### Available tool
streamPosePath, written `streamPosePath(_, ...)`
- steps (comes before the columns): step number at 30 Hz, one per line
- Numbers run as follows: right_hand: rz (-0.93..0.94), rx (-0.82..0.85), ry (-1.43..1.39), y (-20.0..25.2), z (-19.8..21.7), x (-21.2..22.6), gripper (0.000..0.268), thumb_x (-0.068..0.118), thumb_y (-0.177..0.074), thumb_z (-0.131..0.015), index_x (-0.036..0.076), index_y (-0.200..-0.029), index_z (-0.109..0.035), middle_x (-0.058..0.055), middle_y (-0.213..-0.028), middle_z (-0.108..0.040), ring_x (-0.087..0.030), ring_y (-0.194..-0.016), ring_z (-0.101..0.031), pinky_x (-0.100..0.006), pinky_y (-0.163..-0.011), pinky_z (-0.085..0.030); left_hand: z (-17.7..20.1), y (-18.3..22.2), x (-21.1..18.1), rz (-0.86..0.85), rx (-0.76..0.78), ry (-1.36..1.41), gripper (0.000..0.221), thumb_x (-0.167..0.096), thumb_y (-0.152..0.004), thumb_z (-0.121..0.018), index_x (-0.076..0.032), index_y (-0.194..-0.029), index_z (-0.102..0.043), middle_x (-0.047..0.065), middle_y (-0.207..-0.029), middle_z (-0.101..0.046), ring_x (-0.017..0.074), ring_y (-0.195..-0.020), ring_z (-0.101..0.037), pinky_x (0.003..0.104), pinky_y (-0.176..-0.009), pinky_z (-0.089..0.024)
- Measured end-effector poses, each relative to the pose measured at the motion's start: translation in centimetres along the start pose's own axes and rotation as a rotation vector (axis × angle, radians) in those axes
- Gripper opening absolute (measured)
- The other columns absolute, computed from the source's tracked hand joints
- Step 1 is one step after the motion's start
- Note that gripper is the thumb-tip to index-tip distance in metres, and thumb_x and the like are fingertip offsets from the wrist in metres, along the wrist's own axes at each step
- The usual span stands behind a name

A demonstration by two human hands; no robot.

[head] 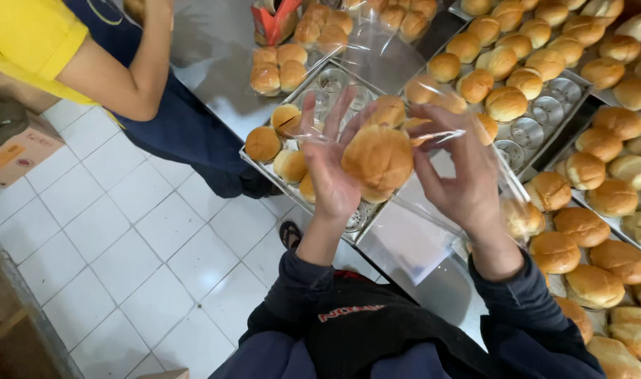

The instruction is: The person puts several buns into plastic bags by hand and places a small packet inside one of the bags.

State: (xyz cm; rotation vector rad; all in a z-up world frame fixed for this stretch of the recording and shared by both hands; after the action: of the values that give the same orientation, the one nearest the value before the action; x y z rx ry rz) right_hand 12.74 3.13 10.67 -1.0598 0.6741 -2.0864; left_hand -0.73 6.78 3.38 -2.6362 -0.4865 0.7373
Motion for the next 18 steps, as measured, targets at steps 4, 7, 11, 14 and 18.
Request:
streamPosePath(4, 0.019, -0.215, -0.085, 1.0, 1.6, -1.2, 0.007, -0.007, -0.088, -0.058, -0.012, -0.091, -0.053, -0.015, -0.076, -0.062, -0.022, -0.043, -0.058, -0.029, -0.036, -0.047, -2.3, -0.3, 0.5, -0.104, 0.091, -0.057, 0.073, -0.036, -0.092, -0.053, -0.019, -0.144, -0.006, 0.017, -0.14, -0.038, 0.0304, -0.121, -0.048, 0.04, -0.102, -0.043)
streamPosePath(7, 0.232, 0.116, 0.055, 0.0, 1.1, 2.6, 0.059, 0.035, -0.087, -0.051, 0.001, -0.135, -0.038, -0.022, -0.13, -0.044, -0.03, -0.095, -0.058, -0.041, -0.069, -0.051, -3.3, -0.1, 0.5, -0.112, 0.121, -0.029, 0.082, -0.042, -0.087, -0.058, -0.018, -0.145, -0.007, 0.021, -0.137, -0.037, 0.0331, -0.117, -0.048, 0.045, -0.098, -0.044)
streamPosePath(11, 0.388, -0.07, 0.188, 0.9, 1.8, 1.8, 0.066, 0.029, -0.082, -0.069, -0.009, -0.129, -0.043, -0.032, -0.122, -0.046, -0.05, -0.107, -0.049, -0.055, -0.087, -0.042, -4.9, 1.7, 1.9, -0.087, 0.179, -0.085, 0.096, -0.028, -0.077, -0.069, -0.012, -0.145, -0.004, 0.027, -0.134, -0.034, 0.0354, -0.113, -0.047, 0.05, -0.098, -0.042)
streamPosePath(14, 0.287, -0.096, 0.317, 0.7, 2.9, 1.3, 0.052, 0.032, -0.078, -0.072, 0.003, -0.121, -0.062, -0.018, -0.108, -0.055, -0.033, -0.091, -0.058, -0.04, -0.071, -0.049, -5.9, 1.2, 0.8, -0.086, 0.209, -0.085, 0.101, -0.035, -0.076, -0.072, -0.013, -0.146, -0.001, 0.025, -0.139, -0.031, 0.0328, -0.119, -0.045, 0.049, -0.098, -0.042)
streamPosePath(18, 0.382, -0.168, 0.126, 0.0, 2.7, 3.1, 0.051, 0.015, -0.077, -0.074, -0.009, -0.117, -0.054, -0.022, -0.089, -0.056, -0.031, -0.073, -0.053, -0.04, -0.066, -0.047, -6.0, 1.5, 1.8, -0.092, 0.2, 0.003, 0.098, -0.027, -0.073, -0.075, -0.01, -0.144, -0.009, 0.024, -0.133, -0.041, 0.0291, -0.116, -0.05, 0.045, -0.098, -0.043)
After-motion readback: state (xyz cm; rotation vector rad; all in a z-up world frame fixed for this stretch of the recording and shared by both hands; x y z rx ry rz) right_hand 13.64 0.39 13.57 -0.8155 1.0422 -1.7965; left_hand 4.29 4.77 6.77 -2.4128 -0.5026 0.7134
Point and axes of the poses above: each hand's wrist, its own y-axis away from the middle knuckle, its own z-axis out of the back of the hand, x = y × z, the point moved 8 cm from there along -y, towards the middle knuckle
